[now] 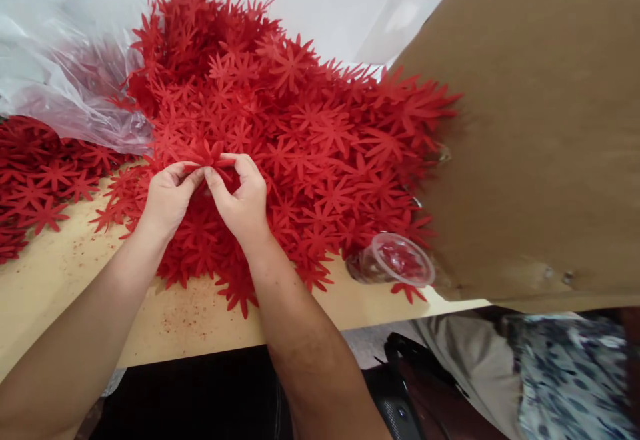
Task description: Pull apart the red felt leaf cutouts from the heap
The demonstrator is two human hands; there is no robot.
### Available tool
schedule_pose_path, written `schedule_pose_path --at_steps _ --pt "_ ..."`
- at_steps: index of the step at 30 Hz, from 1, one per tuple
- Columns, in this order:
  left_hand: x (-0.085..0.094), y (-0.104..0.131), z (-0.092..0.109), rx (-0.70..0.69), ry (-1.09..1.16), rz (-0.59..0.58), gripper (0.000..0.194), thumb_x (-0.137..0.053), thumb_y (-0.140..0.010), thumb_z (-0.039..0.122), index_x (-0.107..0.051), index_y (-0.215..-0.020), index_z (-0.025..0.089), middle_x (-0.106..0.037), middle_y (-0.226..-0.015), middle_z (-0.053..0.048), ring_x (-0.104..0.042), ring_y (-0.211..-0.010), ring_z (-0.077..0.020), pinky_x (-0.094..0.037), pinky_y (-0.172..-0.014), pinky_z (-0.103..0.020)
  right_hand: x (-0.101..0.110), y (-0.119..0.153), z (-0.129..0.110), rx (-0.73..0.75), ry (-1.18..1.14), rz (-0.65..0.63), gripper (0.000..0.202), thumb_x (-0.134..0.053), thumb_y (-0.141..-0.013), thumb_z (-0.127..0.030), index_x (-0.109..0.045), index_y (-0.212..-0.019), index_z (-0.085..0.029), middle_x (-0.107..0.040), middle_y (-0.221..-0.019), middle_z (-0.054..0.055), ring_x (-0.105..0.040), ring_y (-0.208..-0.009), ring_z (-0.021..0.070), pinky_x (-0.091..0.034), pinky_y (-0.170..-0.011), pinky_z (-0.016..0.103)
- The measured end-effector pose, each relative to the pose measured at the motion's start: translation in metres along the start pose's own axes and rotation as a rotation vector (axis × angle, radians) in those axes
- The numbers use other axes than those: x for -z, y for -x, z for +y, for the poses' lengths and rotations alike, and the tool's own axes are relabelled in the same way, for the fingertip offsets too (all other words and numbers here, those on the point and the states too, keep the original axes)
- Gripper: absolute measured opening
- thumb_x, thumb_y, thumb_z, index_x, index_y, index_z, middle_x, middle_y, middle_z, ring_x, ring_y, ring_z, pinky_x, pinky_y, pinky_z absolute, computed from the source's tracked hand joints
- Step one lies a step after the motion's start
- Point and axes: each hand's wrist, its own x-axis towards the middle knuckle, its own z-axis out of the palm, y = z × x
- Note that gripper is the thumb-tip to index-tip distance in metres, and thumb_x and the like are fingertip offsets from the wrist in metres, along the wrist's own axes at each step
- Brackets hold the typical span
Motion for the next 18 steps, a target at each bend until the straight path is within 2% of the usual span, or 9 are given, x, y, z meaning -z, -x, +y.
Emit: schedule_pose_path --at_steps 3,7,10,14,18 --pt "0.0 0.002 0.001 -0.04 -0.085 -0.021 0.011 -0.066 -0.069 0.023 -0.059 -0.066 0.015 -0.06 -0.059 0.003 -0.053 -0.058 -0.0062 -0.043 -0.062 -0.02 -0.001 -0.001 -0.002 -0.083 -0.133 0.011 0.017 -0.062 -0.072 -0.037 -0.056 -0.075 -0.021 -0.061 -0.074 -0.002 -0.058 -0.07 0.0101 -0.051 -0.072 0.028" --pt "-0.002 0.006 0.005 -0.025 -0.102 0.003 0.024 -0.068 -0.068 0.031 -0.052 -0.057 0.017 -0.052 -0.049 0.005 -0.045 -0.047 -0.0051 -0.037 -0.05 -0.019 -0.002 -0.001 -0.006 -0.138 -0.211 -0.002 0.022 -0.061 -0.073 -0.042 -0.058 -0.072 -0.021 -0.06 -0.066 -0.004 -0.057 -0.065 0.0088 -0.05 -0.068 0.026" --pt "-0.004 0.008 0.007 -0.005 -0.05 -0.024 0.019 -0.066 -0.071 0.024 -0.054 -0.058 0.017 -0.053 -0.051 0.005 -0.046 -0.047 -0.0049 -0.038 -0.051 -0.018 -0.002 -0.002 -0.004 -0.194 -0.267 0.003 0.026 -0.061 -0.072 -0.047 -0.058 -0.073 -0.021 -0.059 -0.064 -0.004 -0.057 -0.066 0.0095 -0.051 -0.069 0.027" --pt "-0.006 0.007 0.007 0.004 -0.029 -0.027 0.008 -0.062 -0.071 0.011 -0.059 -0.065 0.016 -0.058 -0.057 0.005 -0.049 -0.052 -0.0049 -0.039 -0.055 -0.018 -0.001 -0.004 0.005 -0.215 -0.295 0.075 0.029 -0.062 -0.07 -0.048 -0.054 -0.072 -0.02 -0.057 -0.065 -0.004 -0.056 -0.064 0.0082 -0.051 -0.069 0.026" --pt "-0.004 0.007 0.006 -0.013 -0.093 0.0 0.013 -0.063 -0.072 0.017 -0.055 -0.06 0.016 -0.056 -0.054 0.005 -0.048 -0.051 -0.0054 -0.037 -0.054 -0.018 -0.001 -0.004 0.004 -0.221 -0.336 0.038 0.028 -0.063 -0.069 -0.047 -0.054 -0.079 -0.022 -0.06 -0.073 -0.004 -0.058 -0.068 0.0073 -0.052 -0.069 0.024"
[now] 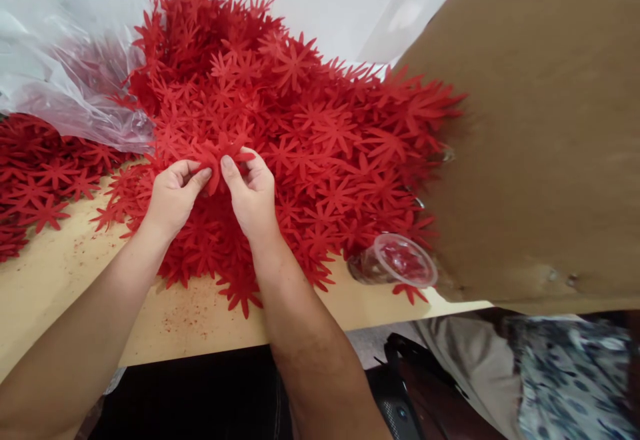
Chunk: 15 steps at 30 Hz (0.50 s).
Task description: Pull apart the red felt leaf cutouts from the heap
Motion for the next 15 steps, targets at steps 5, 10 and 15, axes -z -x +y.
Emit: schedule_pose_path --at_steps 5,10,15 --pt "0.002 0.001 0.001 -0.034 -0.074 0.021 0.029 -0.066 -0.071 0.029 -0.048 -0.052 0.017 -0.048 -0.045 0.006 -0.04 -0.045 -0.0046 -0.033 -0.049 -0.019 -0.003 0.002 -0.006 -0.033 -0.054 -0.03 0.031 -0.069 -0.063 -0.047 -0.058 -0.076 -0.021 -0.064 -0.074 -0.003 -0.059 -0.068 0.0082 -0.053 -0.069 0.026" --pt "0.002 0.001 0.003 0.011 0.024 0.032 0.028 -0.064 -0.073 0.028 -0.049 -0.052 0.017 -0.049 -0.046 0.005 -0.042 -0.046 -0.0042 -0.035 -0.052 -0.018 0.006 -0.005 0.002 -0.043 -0.051 0.088 0.028 -0.065 -0.068 -0.047 -0.055 -0.073 -0.021 -0.061 -0.066 -0.005 -0.056 -0.057 0.0066 -0.05 -0.056 0.022" --pt "0.002 -0.002 0.003 0.049 0.178 0.109 0.014 -0.062 -0.073 0.014 -0.053 -0.062 0.017 -0.055 -0.056 0.006 -0.052 -0.052 -0.0045 -0.04 -0.055 -0.017 0.02 -0.015 0.011 0.015 -0.021 0.181 0.027 -0.062 -0.071 -0.047 -0.051 -0.075 -0.022 -0.058 -0.066 -0.006 -0.053 -0.052 0.005 -0.045 -0.049 0.02"
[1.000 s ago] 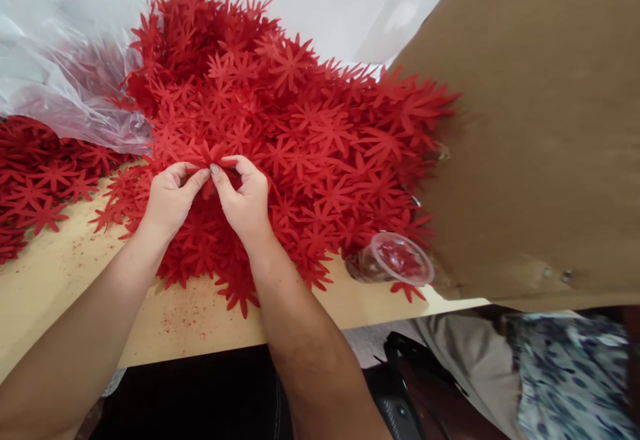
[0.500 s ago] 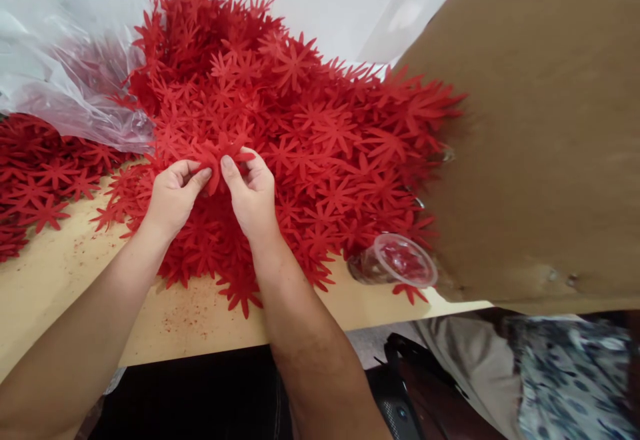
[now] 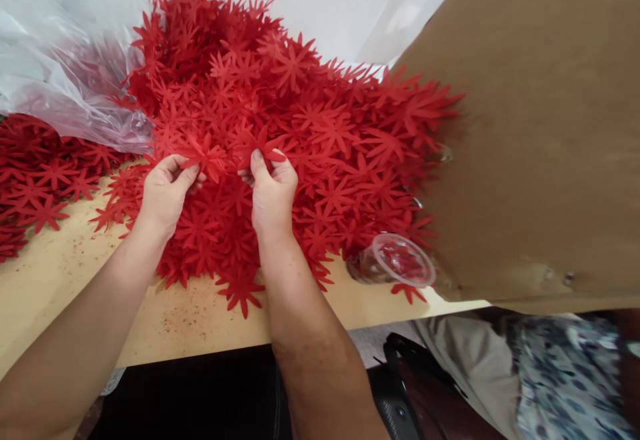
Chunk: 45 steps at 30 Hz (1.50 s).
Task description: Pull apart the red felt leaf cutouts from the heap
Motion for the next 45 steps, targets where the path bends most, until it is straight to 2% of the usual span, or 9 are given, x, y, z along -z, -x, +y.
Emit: schedule_pose_path --at_steps 7,11,14,17,22,27,33,39,45 --pt "-0.001 0.0 0.001 -0.002 -0.011 0.029 0.011 -0.06 -0.072 0.011 -0.054 -0.064 0.017 -0.054 -0.055 0.007 -0.049 -0.05 -0.0039 -0.039 -0.054 -0.016 -0.007 0.006 -0.008 0.024 0.041 -0.083 0.032 -0.055 -0.075 -0.051 -0.049 -0.067 -0.021 -0.048 -0.054 -0.007 -0.047 -0.047 0.0045 -0.041 -0.045 0.019" --pt "0.002 -0.002 -0.002 -0.026 -0.057 0.042 0.014 -0.063 -0.071 0.015 -0.053 -0.062 0.017 -0.05 -0.051 0.007 -0.044 -0.047 -0.0037 -0.035 -0.051 -0.017 -0.011 0.012 -0.015 0.063 -0.034 -0.107 0.03 -0.062 -0.068 -0.053 -0.057 -0.075 -0.024 -0.059 -0.071 -0.005 -0.059 -0.066 0.007 -0.052 -0.066 0.025" --pt "0.003 -0.003 -0.004 -0.044 -0.095 0.057 0.018 -0.067 -0.068 0.016 -0.051 -0.059 0.017 -0.049 -0.05 0.007 -0.042 -0.048 -0.0038 -0.033 -0.051 -0.017 -0.013 0.017 -0.018 0.075 0.0 -0.241 0.032 -0.067 -0.064 -0.051 -0.062 -0.082 -0.026 -0.064 -0.091 -0.003 -0.062 -0.089 0.0108 -0.052 -0.084 0.03" --pt "0.002 -0.002 -0.003 -0.055 -0.111 0.049 0.021 -0.068 -0.067 0.017 -0.05 -0.056 0.017 -0.049 -0.051 0.007 -0.041 -0.049 -0.0039 -0.033 -0.052 -0.017 -0.016 0.021 -0.02 0.046 0.05 -0.322 0.025 -0.068 -0.066 -0.045 -0.064 -0.078 -0.024 -0.066 -0.084 -0.003 -0.063 -0.083 0.0103 -0.051 -0.083 0.029" --pt "0.001 0.003 0.0 -0.046 -0.161 -0.022 0.027 -0.064 -0.073 0.029 -0.049 -0.054 0.018 -0.047 -0.047 0.005 -0.039 -0.047 -0.0054 -0.032 -0.051 -0.019 -0.012 0.015 -0.013 0.021 0.049 -0.119 0.023 -0.065 -0.069 -0.042 -0.061 -0.075 -0.021 -0.064 -0.075 -0.003 -0.06 -0.07 0.0088 -0.052 -0.073 0.028" --pt "0.006 -0.002 -0.005 -0.179 -0.22 0.086 0.016 -0.063 -0.074 0.03 -0.055 -0.066 0.019 -0.055 -0.065 0.003 -0.049 -0.062 -0.0078 -0.04 -0.065 -0.02 0.002 -0.001 -0.002 0.042 0.021 0.014 0.025 -0.06 -0.072 -0.046 -0.055 -0.074 -0.021 -0.056 -0.067 -0.005 -0.055 -0.057 0.0064 -0.051 -0.057 0.024" --pt "0.012 0.001 -0.001 -0.45 -0.421 0.218 0.022 -0.064 -0.073 0.028 -0.062 -0.093 0.022 -0.057 -0.108 -0.004 -0.048 -0.11 -0.0168 -0.037 -0.094 -0.027 -0.011 0.014 -0.01 0.022 0.072 -0.155 0.032 -0.061 -0.069 -0.052 -0.054 -0.066 -0.02 -0.053 -0.059 -0.006 -0.049 -0.053 0.0047 -0.046 -0.053 0.02" --pt "0.004 0.011 0.0 -0.449 -0.448 -0.064 0.02 -0.051 -0.082 0.035 -0.065 -0.084 0.021 -0.064 -0.092 -0.003 -0.057 -0.093 -0.0139 -0.041 -0.09 -0.027 -0.017 0.021 -0.02 -0.013 0.136 -0.316 0.035 -0.064 -0.065 -0.052 -0.056 -0.059 -0.018 -0.05 -0.055 -0.006 -0.047 -0.054 0.0046 -0.044 -0.054 0.02" --pt "0.006 0.002 -0.008 -0.409 -0.425 -0.029 0.013 -0.057 -0.078 0.029 -0.062 -0.075 0.018 -0.064 -0.079 -0.001 -0.058 -0.08 -0.0108 -0.045 -0.079 -0.024 -0.017 0.021 -0.021 -0.08 0.067 -0.483 0.035 -0.065 -0.064 -0.053 -0.058 -0.069 -0.019 -0.053 -0.06 -0.006 -0.048 -0.057 0.0034 -0.046 -0.059 0.018"
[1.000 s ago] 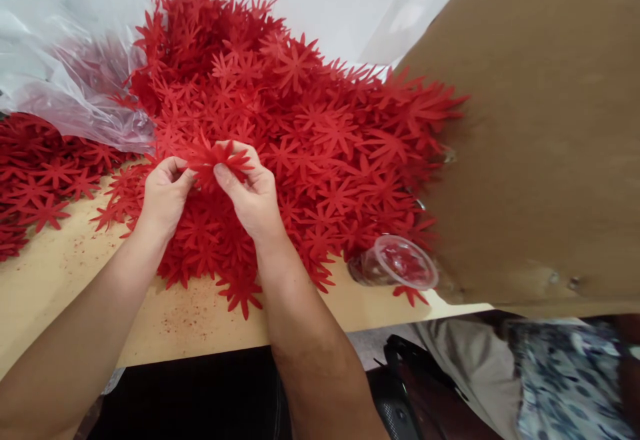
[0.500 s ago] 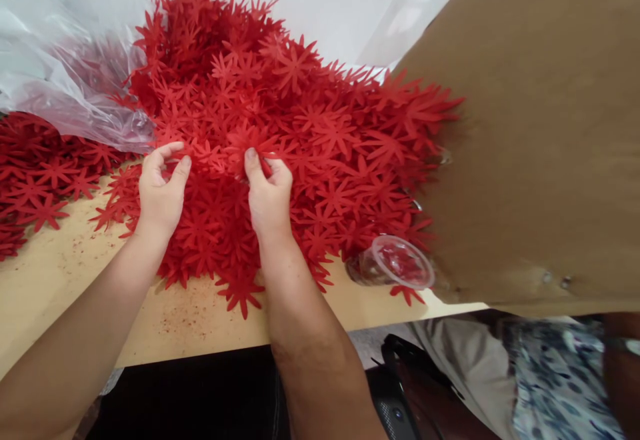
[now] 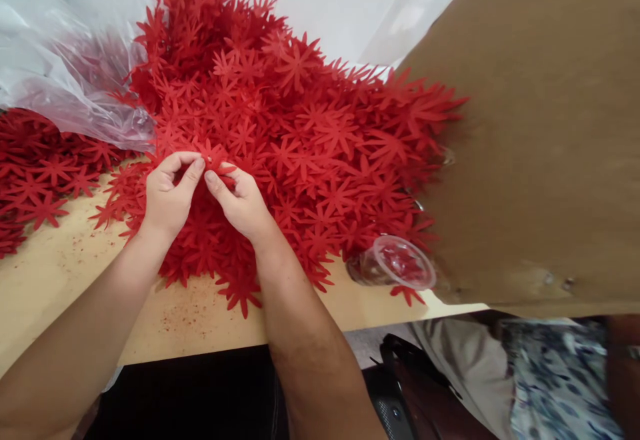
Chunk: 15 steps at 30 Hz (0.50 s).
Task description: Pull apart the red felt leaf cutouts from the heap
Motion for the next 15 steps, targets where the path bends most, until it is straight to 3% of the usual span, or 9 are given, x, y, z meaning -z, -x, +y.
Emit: schedule_pose_path --at_steps 6,12,15 --pt "0.0026 -0.0052 -0.0043 0.077 0.057 0.101 0.013 -0.058 -0.078 0.028 -0.061 -0.072 0.018 -0.062 -0.076 0.0 -0.056 -0.074 -0.0088 -0.044 -0.071 -0.022 0.003 -0.0004 -0.0006 -0.048 0.045 0.01 0.033 -0.069 -0.062 -0.049 -0.056 -0.063 -0.018 -0.05 -0.057 -0.006 -0.043 -0.053 0.0039 -0.039 -0.053 0.02" --pt "-0.001 -0.003 0.0017 0.12 0.185 -0.053 0.015 -0.061 -0.075 0.033 -0.06 -0.075 0.018 -0.063 -0.075 0.002 -0.056 -0.07 -0.0071 -0.044 -0.069 -0.02 0.0066 -0.0011 0.0004 -0.068 0.049 0.036 0.036 -0.067 -0.063 -0.052 -0.058 -0.064 -0.017 -0.05 -0.056 -0.006 -0.042 -0.053 0.0043 -0.039 -0.054 0.021" --pt "0.0 -0.0036 -0.0003 0.123 0.142 -0.048 0.014 -0.064 -0.072 0.032 -0.061 -0.074 0.018 -0.064 -0.076 0.001 -0.057 -0.071 -0.0079 -0.045 -0.069 -0.021 0.0062 -0.0003 0.0002 -0.089 0.038 0.054 0.036 -0.065 -0.065 -0.052 -0.057 -0.064 -0.017 -0.049 -0.055 -0.006 -0.04 -0.051 0.0034 -0.036 -0.051 0.02"
